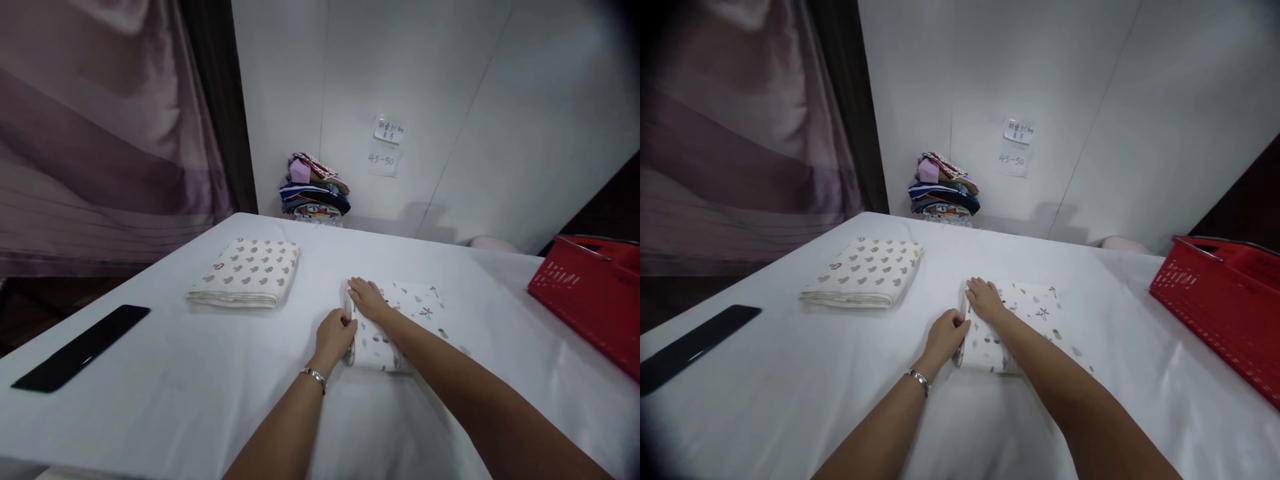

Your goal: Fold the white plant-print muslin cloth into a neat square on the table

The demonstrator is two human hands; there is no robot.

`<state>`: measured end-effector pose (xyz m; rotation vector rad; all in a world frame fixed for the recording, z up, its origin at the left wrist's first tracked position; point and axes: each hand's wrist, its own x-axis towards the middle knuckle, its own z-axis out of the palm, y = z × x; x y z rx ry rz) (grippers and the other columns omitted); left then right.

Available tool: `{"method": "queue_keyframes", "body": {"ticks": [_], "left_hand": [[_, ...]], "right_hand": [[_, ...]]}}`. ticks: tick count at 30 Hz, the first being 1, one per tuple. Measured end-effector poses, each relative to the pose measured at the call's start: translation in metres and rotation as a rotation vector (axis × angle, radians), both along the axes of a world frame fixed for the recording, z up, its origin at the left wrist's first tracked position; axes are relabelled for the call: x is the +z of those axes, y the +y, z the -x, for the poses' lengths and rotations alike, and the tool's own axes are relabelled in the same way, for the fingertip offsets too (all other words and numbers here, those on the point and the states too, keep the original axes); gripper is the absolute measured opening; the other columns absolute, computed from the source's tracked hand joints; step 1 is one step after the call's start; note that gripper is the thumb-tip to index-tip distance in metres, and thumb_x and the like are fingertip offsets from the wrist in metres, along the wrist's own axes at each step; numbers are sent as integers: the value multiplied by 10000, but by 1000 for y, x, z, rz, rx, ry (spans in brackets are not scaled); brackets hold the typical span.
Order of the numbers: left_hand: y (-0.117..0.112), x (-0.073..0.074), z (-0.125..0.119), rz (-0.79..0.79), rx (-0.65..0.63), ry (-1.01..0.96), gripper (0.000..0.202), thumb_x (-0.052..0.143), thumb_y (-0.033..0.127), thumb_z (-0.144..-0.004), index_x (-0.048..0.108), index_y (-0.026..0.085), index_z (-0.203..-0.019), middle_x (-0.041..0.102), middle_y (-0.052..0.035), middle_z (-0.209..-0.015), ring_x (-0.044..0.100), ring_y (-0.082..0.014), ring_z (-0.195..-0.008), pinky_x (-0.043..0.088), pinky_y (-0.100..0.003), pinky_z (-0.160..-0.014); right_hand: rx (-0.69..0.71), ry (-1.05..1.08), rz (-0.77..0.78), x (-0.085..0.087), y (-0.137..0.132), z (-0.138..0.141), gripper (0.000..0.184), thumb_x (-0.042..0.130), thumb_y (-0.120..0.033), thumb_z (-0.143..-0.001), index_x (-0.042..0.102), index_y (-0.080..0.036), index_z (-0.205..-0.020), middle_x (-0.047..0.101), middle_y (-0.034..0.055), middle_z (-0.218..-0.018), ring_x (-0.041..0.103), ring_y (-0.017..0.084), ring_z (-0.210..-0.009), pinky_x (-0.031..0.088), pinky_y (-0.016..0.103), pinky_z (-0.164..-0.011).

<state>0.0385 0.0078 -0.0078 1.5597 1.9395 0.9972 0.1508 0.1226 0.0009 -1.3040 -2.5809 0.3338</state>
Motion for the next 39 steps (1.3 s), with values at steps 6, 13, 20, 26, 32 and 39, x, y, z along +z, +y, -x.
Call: {"method": "queue_keyframes", "body": {"ticks": [6, 13, 20, 26, 32, 39], "left_hand": [[1, 0, 0, -4, -2, 0, 118, 557, 297, -757, 539, 206, -684, 589, 39, -669, 513, -107, -630, 307, -221, -572], [2, 1, 1, 8, -21, -16, 136, 544, 325, -760, 546, 206, -693, 598, 35, -675, 533, -111, -641, 323, -217, -579], [4, 0, 3, 24, -36, -10, 190, 523, 369, -758, 515, 207, -659, 589, 31, -647, 529, -126, -616, 317, -226, -561], [3, 2, 2, 33, -38, -9, 191, 513, 373, -758, 513, 211, -657, 561, 41, -599, 513, -125, -584, 309, -222, -542], [1, 2, 3, 24, -51, -45, 215, 500, 391, -764, 509, 209, -651, 533, 47, -561, 492, -119, -540, 310, -218, -518], [1, 3, 3, 31, -59, -45, 219, 502, 386, -764, 505, 206, -639, 543, 46, -566, 498, -117, -545, 321, -221, -527]], "right_hand": [[39, 36, 1, 1, -19, -12, 477, 303, -375, -933, 357, -190, -1369, 270, 102, -1473, 164, 239, -1367, 141, 486, -1070], [52, 53, 71, 11, -28, -31, 511, 302, -412, -924, 337, -192, -1384, 273, 107, -1471, 173, 230, -1367, 160, 460, -1076], [-195, -151, 12, 12, -24, -111, 587, 272, -480, -910, 271, -183, -1416, 186, 99, -1500, 87, 252, -1381, 83, 478, -1080], [-264, -184, 84, 7, -15, -134, 625, 254, -539, -897, 270, -192, -1417, 141, 78, -1511, 79, 246, -1383, 82, 468, -1082], [-271, -122, 92, 14, -23, -148, 577, 307, -494, -898, 324, -199, -1394, 201, 105, -1495, 129, 270, -1374, 138, 499, -1066], [-325, -19, -10, 8, -39, -182, 517, 382, -445, -887, 416, -199, -1342, 295, 111, -1459, 198, 278, -1357, 213, 492, -1066]]}}
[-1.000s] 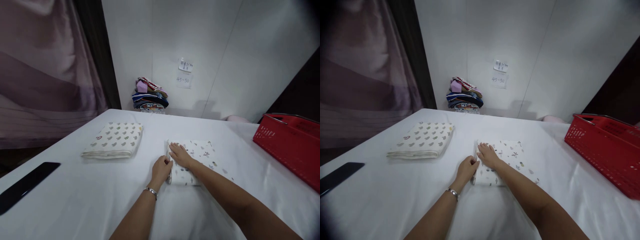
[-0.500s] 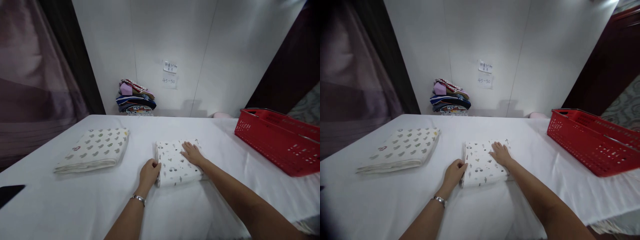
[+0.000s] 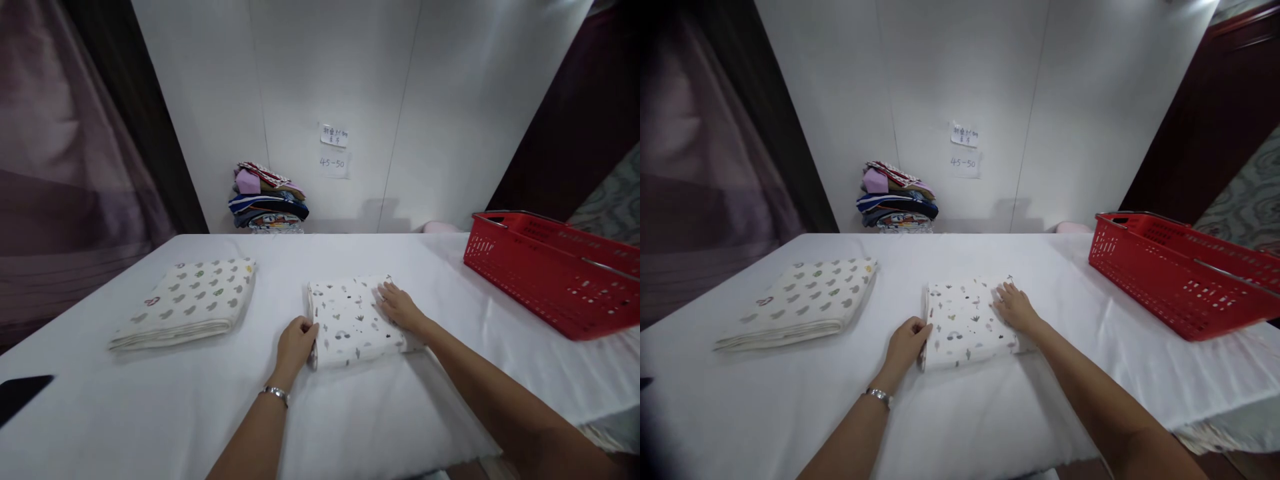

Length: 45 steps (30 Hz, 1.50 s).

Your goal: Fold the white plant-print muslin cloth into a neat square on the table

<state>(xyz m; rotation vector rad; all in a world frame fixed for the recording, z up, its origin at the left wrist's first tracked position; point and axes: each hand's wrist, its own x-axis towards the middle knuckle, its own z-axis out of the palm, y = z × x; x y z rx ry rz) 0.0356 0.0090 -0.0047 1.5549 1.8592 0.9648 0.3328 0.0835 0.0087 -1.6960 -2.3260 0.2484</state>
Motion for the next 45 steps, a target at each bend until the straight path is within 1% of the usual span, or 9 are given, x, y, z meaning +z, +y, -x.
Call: {"method": "queue_keyframes", "body": {"ticks": [5, 10, 16, 22, 28, 32, 36, 40, 45], "left_hand": [[0, -1, 0, -7, 7, 13, 218, 502, 389, -763, 502, 208, -642, 545, 51, -571, 497, -113, -550, 316, -220, -530], [0, -2, -1, -12, 9, 16, 219, 500, 396, -764, 509, 209, -651, 532, 54, -552, 488, -111, -535, 315, -220, -524], [1, -3, 1, -17, 11, 2, 221, 505, 395, -762, 509, 207, -647, 539, 48, -570, 488, -113, -542, 321, -222, -526], [-11, 2, -15, -36, -89, 38, 191, 514, 376, -769, 544, 206, -688, 595, 28, -671, 524, -120, -629, 332, -223, -573], [-26, 8, -37, -36, -297, 124, 180, 533, 323, -757, 535, 195, -630, 601, 13, -715, 509, -124, -658, 314, -234, -587], [-24, 8, -33, -30, -281, 79, 216, 492, 327, -784, 527, 192, -619, 593, 3, -710, 499, -128, -646, 313, -244, -581], [-20, 5, -32, -49, -240, 69, 196, 484, 289, -777, 528, 188, -615, 584, 0, -698, 494, -126, -638, 319, -245, -584], [-16, 1, -29, -85, -171, 27, 155, 475, 235, -766, 536, 186, -633, 578, 6, -686, 500, -120, -643, 346, -232, -596], [-8, 4, -19, -119, -36, -39, 147, 473, 268, -799, 590, 188, -758, 624, -11, -784, 558, -133, -713, 417, -245, -675]], "right_hand": [[-229, 259, 67, -3, -16, -22, 582, 435, -433, -849, 402, -139, -1351, 361, 117, -1425, 343, 244, -1299, 279, 384, -1068], [-447, 435, 205, -8, -36, -38, 663, 486, -463, -806, 364, -146, -1376, 502, 129, -1312, 531, 247, -1129, 425, 361, -937], [-430, 436, 200, -8, -46, -41, 759, 585, -543, -714, 401, -186, -1358, 506, 132, -1305, 531, 282, -1124, 423, 401, -928], [-400, 548, 153, -5, -25, -71, 767, 644, -485, -682, 432, -149, -1338, 594, 145, -1152, 588, 266, -1026, 450, 365, -876], [-469, 214, 69, -4, -2, -101, 681, 594, -445, -724, 467, -115, -1305, 622, 142, -1102, 596, 283, -996, 447, 385, -879], [-307, 34, -103, 9, -14, -68, 533, 518, -375, -789, 501, -165, -1278, 564, 125, -1237, 495, 297, -1155, 370, 429, -981], [-52, 182, -71, 19, -57, 1, 499, 430, -449, -849, 497, -213, -1283, 498, 83, -1327, 439, 268, -1221, 360, 433, -1004], [307, 131, 33, 10, -104, 59, 570, 422, -469, -868, 351, -243, -1387, 377, 72, -1420, 316, 266, -1312, 228, 491, -1076], [362, -7, -81, -10, -123, 80, 611, 493, -389, -842, 351, -153, -1387, 313, 145, -1437, 259, 300, -1333, 191, 541, -1073]]}}
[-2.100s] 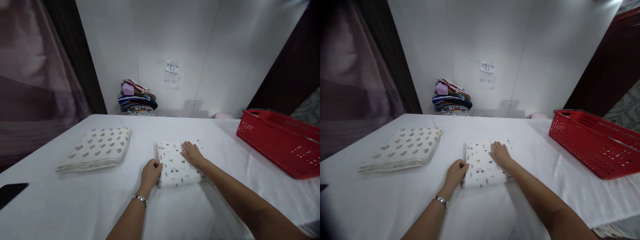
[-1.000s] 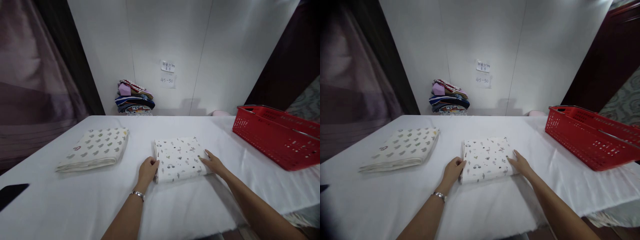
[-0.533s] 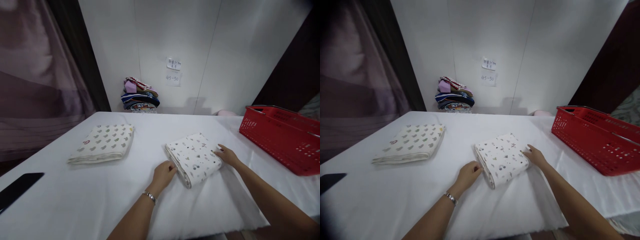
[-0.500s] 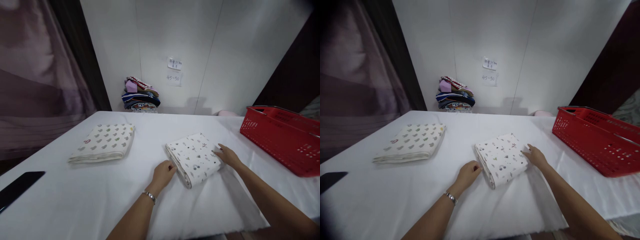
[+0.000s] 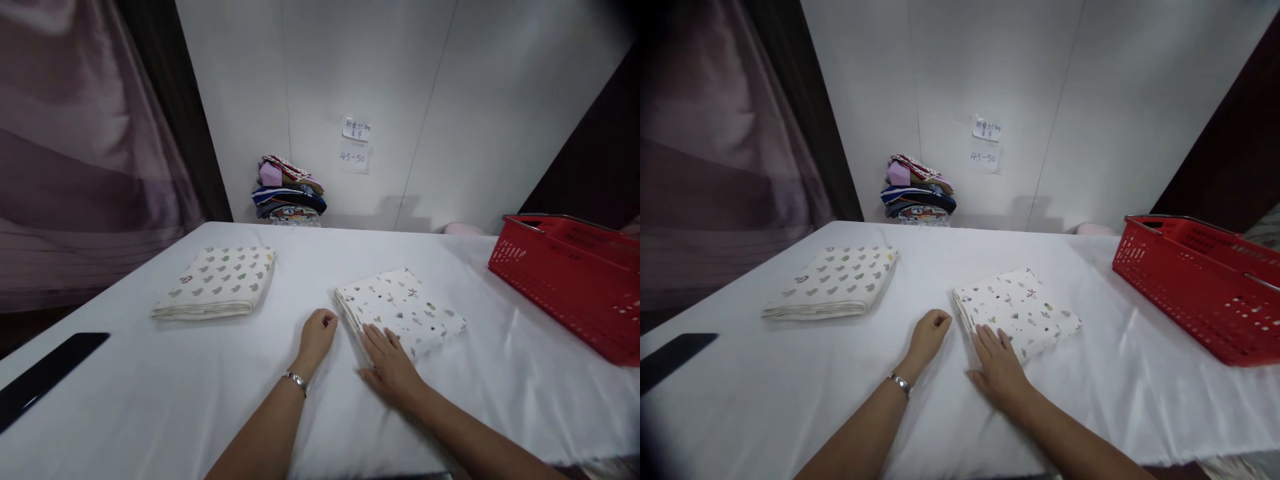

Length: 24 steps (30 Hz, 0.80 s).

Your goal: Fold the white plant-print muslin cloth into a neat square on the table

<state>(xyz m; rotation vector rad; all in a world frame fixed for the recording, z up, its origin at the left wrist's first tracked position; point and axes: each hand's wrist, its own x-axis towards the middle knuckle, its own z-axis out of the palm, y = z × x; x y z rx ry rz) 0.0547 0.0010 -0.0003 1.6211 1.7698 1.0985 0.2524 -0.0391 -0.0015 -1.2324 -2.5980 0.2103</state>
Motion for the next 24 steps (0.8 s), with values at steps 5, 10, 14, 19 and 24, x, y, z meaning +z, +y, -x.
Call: {"method": "queue_keyframes", "body": {"ticks": [5, 10, 14, 19, 24], "left_hand": [[23, 15, -10, -169, -49, 134, 256, 427, 260, -854, 593, 190, -1036, 611, -55, -1112, 544, -165, -1025, 409, -292, -895], [49, 7, -21, -197, -275, 347, 341, 377, 290, -897, 559, 209, -1174, 497, -39, -1329, 358, -196, -1281, 238, -398, -1076], [58, -9, -17, -153, -281, 344, 376, 325, 317, -918, 556, 212, -1195, 488, -29, -1342, 333, -183, -1301, 254, -402, -1076], [63, -17, -12, -213, -283, 327, 371, 355, 318, -903, 580, 204, -1174, 520, -30, -1309, 370, -187, -1274, 289, -390, -1068], [68, -8, -13, -192, -276, 224, 346, 373, 341, -890, 647, 207, -1053, 600, -23, -1207, 468, -172, -1185, 321, -350, -1052]], "right_hand": [[1, -28, -72, -7, 2, -2, 598, 485, -319, -832, 342, -156, -1389, 313, 134, -1438, 273, 286, -1330, 219, 528, -1067], [-15, -45, -76, -7, -1, -1, 607, 481, -283, -820, 335, -144, -1392, 299, 123, -1450, 255, 278, -1338, 185, 503, -1087], [-19, -44, -60, -7, -1, 0, 603, 488, -321, -833, 334, -158, -1393, 296, 119, -1454, 245, 273, -1342, 161, 491, -1096], [-25, -39, -57, -6, -1, 2, 590, 485, -352, -849, 350, -130, -1379, 294, 140, -1453, 246, 284, -1339, 170, 504, -1087], [60, 21, -17, 3, -5, -15, 624, 494, -402, -849, 314, -160, -1396, 303, 123, -1452, 241, 268, -1344, 174, 510, -1088]]}}
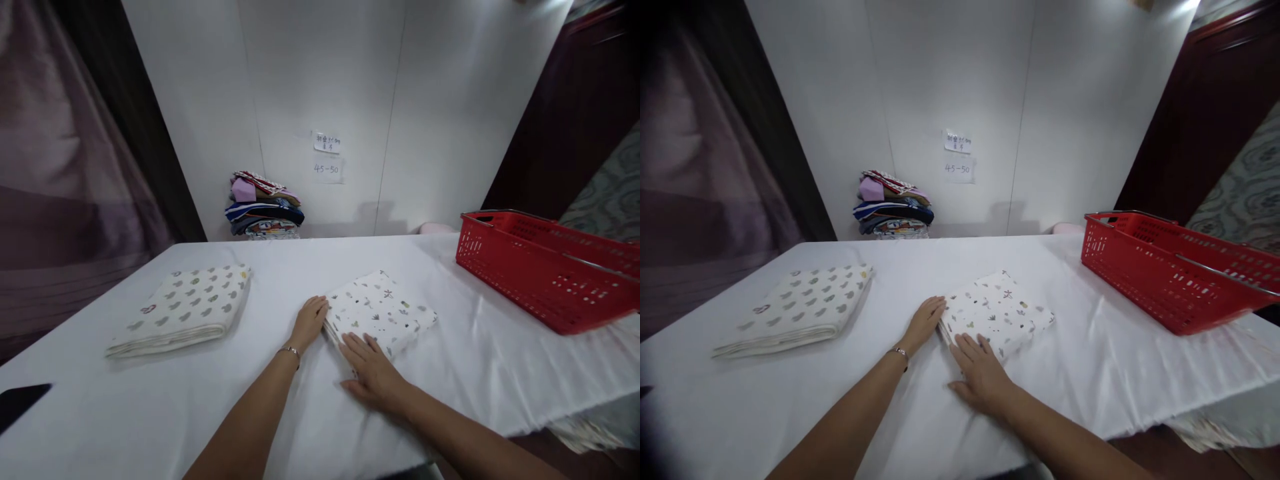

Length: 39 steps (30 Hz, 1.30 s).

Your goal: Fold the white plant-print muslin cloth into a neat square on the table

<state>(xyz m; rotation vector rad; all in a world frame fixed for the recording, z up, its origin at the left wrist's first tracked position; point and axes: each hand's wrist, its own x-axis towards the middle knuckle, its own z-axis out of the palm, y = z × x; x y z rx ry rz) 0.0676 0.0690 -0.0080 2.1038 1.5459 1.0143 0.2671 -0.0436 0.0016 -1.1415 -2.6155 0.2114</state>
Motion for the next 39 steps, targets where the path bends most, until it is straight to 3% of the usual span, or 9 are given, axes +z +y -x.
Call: {"method": "queue_keyframes", "body": {"ticks": [3, 7, 13, 17, 21, 26, 30, 35, 39], "left_hand": [[7, 8, -1, 72, 91, -43, 354, 380, 355, -882, 647, 185, -1040, 604, -45, -1192, 498, -168, -1153, 349, -307, -1021], [17, 12, -3, 132, 178, -47, 349, 415, 306, -854, 617, 154, -1095, 573, -84, -1231, 505, -197, -1148, 365, -318, -995], [28, 8, -4, 246, 213, -38, 331, 452, 217, -791, 633, 144, -1058, 609, -97, -1172, 542, -221, -1091, 382, -323, -957], [24, 8, 0, 304, 232, -54, 337, 475, 186, -750, 634, 155, -1045, 620, -88, -1158, 561, -211, -1056, 398, -303, -920], [6, 4, 4, 350, 234, -82, 316, 509, 185, -721, 644, 169, -1007, 658, -70, -1079, 589, -197, -993, 427, -279, -850], [-19, -4, 6, 362, 227, -137, 290, 539, 251, -739, 643, 193, -1002, 679, -41, -993, 613, -173, -905, 446, -261, -784], [-26, -6, 6, 320, 242, -203, 315, 561, 328, -757, 628, 185, -1029, 669, -47, -980, 612, -163, -868, 457, -264, -776], [-35, -8, 5, 197, 238, -307, 289, 542, 355, -786, 626, 196, -1012, 643, -42, -988, 603, -144, -812, 481, -264, -732], [-47, -3, 2, 7, 153, -273, 228, 498, 300, -823, 634, 223, -988, 599, -37, -1082, 556, -161, -983, 475, -282, -804]], "right_hand": [[-74, 127, -21, -1, 0, -33, 544, 428, -392, -893, 316, -216, -1395, 350, 90, -1433, 265, 245, -1338, 179, 524, -1085], [-476, 378, -108, -11, 4, -92, 481, 474, -395, -860, 464, -222, -1308, 379, 99, -1416, 317, 275, -1310, 284, 504, -1050], [-957, 971, 461, -4, 10, -130, 759, 619, -439, -747, 318, -193, -1398, 448, 151, -1354, 605, 271, -1005, 558, 362, -693], [-866, 1263, 654, 6, 30, -121, 914, 690, -385, -717, 160, -216, -1442, 443, 132, -1363, 590, 229, -1046, 556, 317, -761], [-774, 1348, 663, 6, 70, -124, 852, 677, -323, -730, 194, -230, -1427, 438, 107, -1374, 552, 217, -1111, 532, 333, -840], [-807, 1070, 494, 0, 101, -130, 660, 647, -356, -724, 416, -213, -1325, 434, 114, -1377, 462, 280, -1208, 452, 427, -940], [-683, 685, 178, -2, 72, -108, 520, 594, -404, -752, 533, -221, -1235, 450, 77, -1370, 383, 282, -1270, 309, 441, -1057], [-283, 329, 160, 5, 13, -75, 355, 447, -395, -874, 590, -234, -1157, 541, 70, -1284, 437, 256, -1229, 253, 492, -1066], [-217, 205, 68, 13, -5, -67, 323, 401, -359, -910, 593, -237, -1139, 571, 76, -1244, 437, 265, -1222, 256, 528, -1034]]}}
